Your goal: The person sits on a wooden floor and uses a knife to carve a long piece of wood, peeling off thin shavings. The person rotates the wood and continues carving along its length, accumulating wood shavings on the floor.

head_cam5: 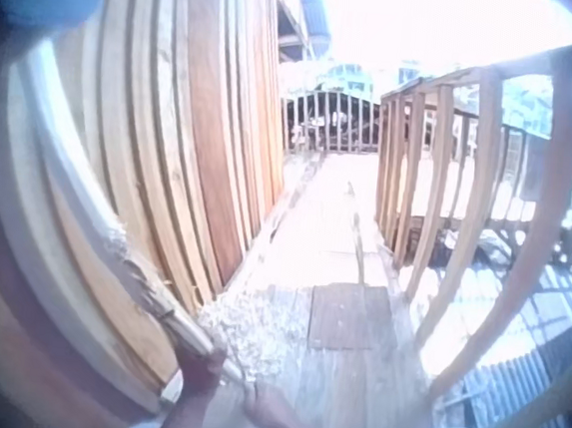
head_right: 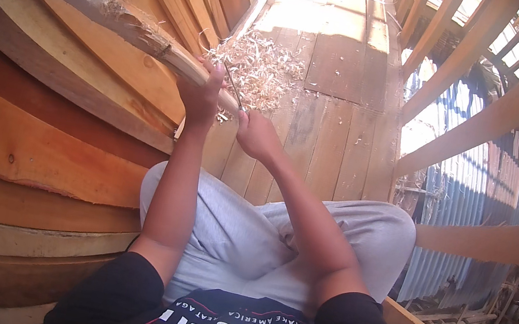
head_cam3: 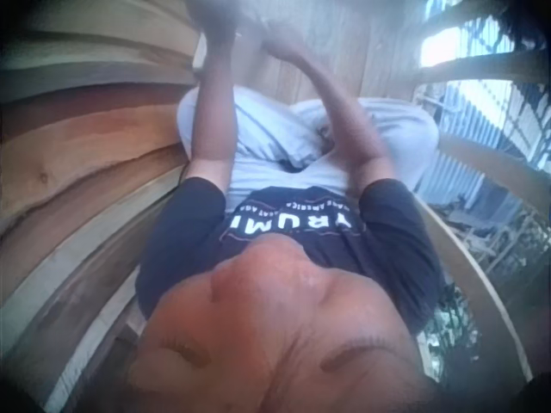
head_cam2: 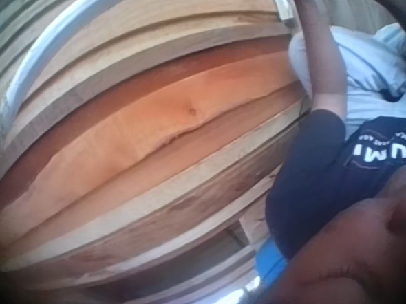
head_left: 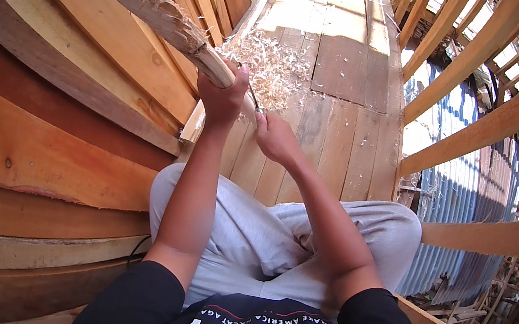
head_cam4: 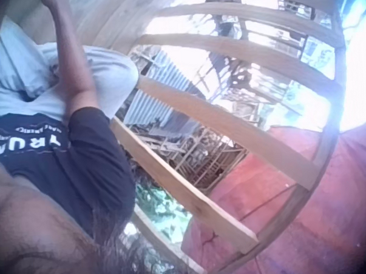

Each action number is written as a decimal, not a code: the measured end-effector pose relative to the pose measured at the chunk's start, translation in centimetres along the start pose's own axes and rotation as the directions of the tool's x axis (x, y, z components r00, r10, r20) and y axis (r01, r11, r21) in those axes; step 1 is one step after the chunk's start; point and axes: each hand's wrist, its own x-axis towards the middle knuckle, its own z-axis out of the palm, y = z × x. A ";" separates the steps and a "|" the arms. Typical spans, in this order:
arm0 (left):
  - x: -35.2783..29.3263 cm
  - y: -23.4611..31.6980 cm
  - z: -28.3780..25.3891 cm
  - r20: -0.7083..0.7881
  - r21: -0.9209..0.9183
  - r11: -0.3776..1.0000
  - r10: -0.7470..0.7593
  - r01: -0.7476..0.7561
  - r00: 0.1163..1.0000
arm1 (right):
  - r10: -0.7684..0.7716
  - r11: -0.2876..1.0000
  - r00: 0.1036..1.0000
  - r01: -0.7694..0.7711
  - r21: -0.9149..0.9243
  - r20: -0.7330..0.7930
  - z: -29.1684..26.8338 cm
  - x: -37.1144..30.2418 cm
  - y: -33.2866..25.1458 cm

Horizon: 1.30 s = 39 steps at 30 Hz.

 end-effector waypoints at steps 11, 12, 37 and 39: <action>0.5 -0.3 -1.3 0.083 0.044 0.998 -0.041 0.038 0.996 | 0.454 0.857 0.805 -0.512 0.060 0.382 0.5 -1.1 1.4; 0.6 -0.8 -1.4 0.094 0.086 0.996 0.001 -0.009 0.996 | 0.423 0.873 0.834 -0.480 0.089 0.353 -0.5 -1.2 -0.3; 1.3 -0.2 -1.1 0.027 -0.125 0.985 -0.114 0.116 0.993 | 0.388 0.881 0.896 -0.429 0.198 0.216 2.1 -0.7 1.7; 1.1 -0.3 -1.1 0.011 -0.137 0.983 -0.122 0.122 0.993 | 0.410 0.870 0.875 -0.460 0.177 0.257 1.3 -1.0 0.8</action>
